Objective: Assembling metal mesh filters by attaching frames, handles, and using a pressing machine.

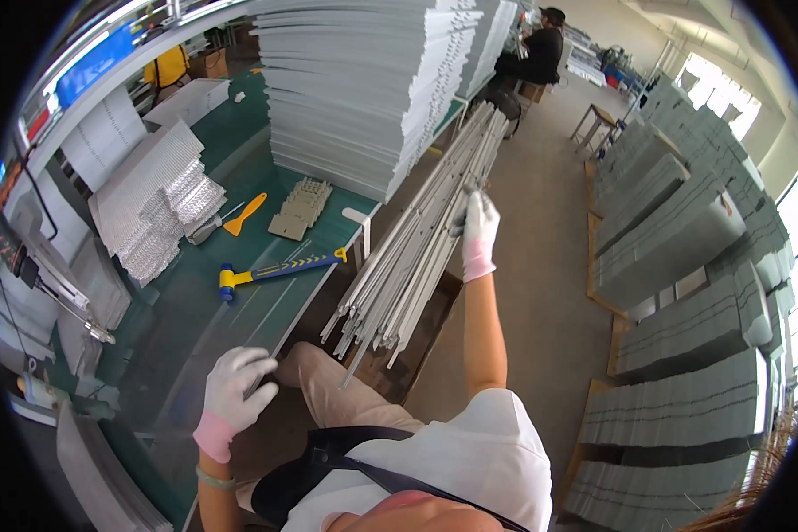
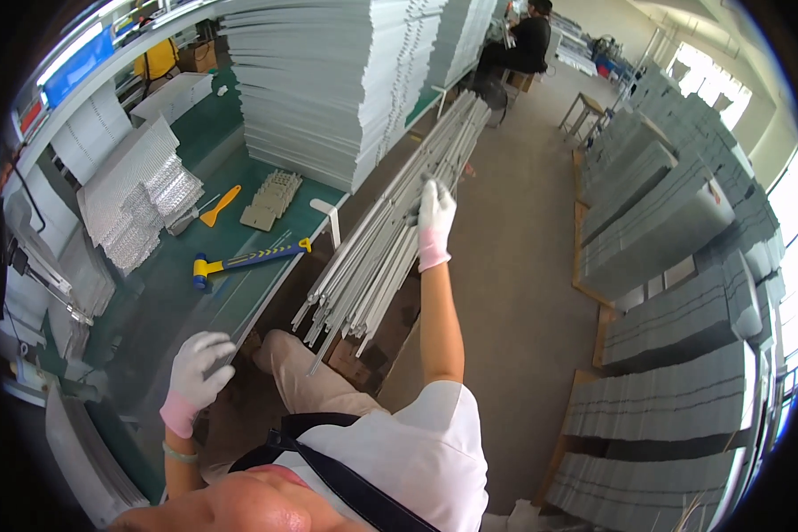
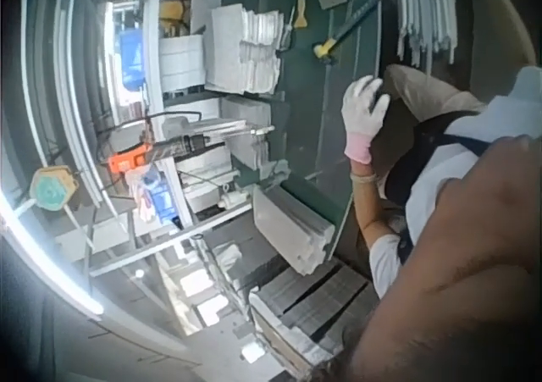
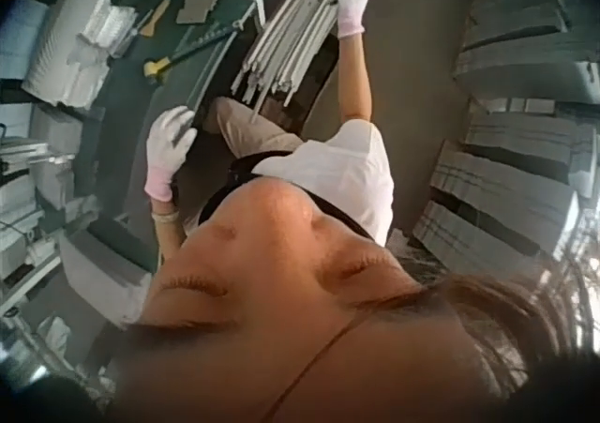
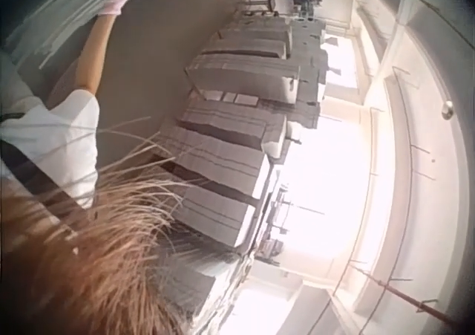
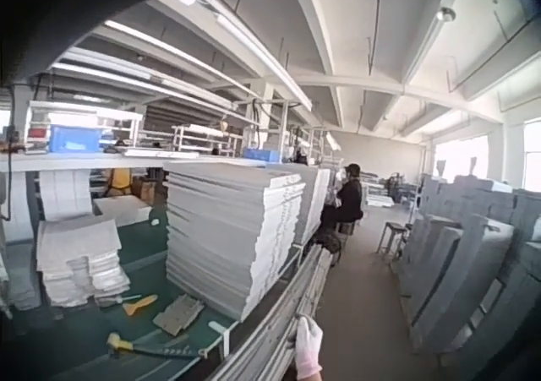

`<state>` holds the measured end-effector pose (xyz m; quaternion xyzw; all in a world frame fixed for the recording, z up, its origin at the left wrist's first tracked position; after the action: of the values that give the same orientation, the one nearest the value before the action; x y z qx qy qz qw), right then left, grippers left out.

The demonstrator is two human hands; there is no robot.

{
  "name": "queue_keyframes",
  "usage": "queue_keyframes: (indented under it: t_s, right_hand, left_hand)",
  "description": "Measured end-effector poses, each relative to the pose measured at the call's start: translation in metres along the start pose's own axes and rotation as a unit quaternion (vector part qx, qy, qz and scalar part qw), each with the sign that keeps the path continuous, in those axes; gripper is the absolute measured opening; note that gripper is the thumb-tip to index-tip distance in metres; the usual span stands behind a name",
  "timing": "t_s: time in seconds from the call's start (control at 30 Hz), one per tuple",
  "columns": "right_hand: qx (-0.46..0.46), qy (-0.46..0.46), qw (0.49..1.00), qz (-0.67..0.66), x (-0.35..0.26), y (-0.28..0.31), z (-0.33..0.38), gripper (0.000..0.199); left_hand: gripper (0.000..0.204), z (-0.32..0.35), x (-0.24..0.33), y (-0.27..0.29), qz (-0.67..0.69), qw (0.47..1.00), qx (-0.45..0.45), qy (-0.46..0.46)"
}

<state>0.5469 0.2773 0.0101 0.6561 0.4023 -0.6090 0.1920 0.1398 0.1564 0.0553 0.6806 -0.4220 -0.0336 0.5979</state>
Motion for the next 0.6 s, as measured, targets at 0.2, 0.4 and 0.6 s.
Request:
queue_keyframes:
  t_s: [0.2, 0.4, 0.6]
  right_hand:
    - [-0.034, -0.054, 0.995, 0.08, 0.127, -0.019, 0.051, 0.028]
    - [-0.018, 0.112, 0.943, 0.314, 0.151, -0.094, 0.041, 0.057]
    - [0.027, 0.105, 0.961, 0.254, 0.172, -0.124, 0.029, 0.064]
  left_hand:
    - [0.079, -0.062, -0.066, -0.074, -0.189, 0.982, -0.007, 0.02]
    - [0.087, -0.105, -0.092, -0.128, -0.296, 0.955, 0.009, 0.033]
    - [0.085, -0.106, -0.094, -0.131, -0.293, 0.955, 0.011, 0.042]
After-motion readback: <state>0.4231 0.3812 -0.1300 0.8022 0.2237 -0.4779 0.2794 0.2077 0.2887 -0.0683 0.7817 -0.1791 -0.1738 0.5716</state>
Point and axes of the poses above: each hand's wrist, its own z-axis away from the middle knuckle, its own y-axis out of the back of the hand, x = y × z, the point moved 5 cm from there along -z, towards the middle knuckle, and after that the axes turned 1 degree about z, right-handed, at the moved point
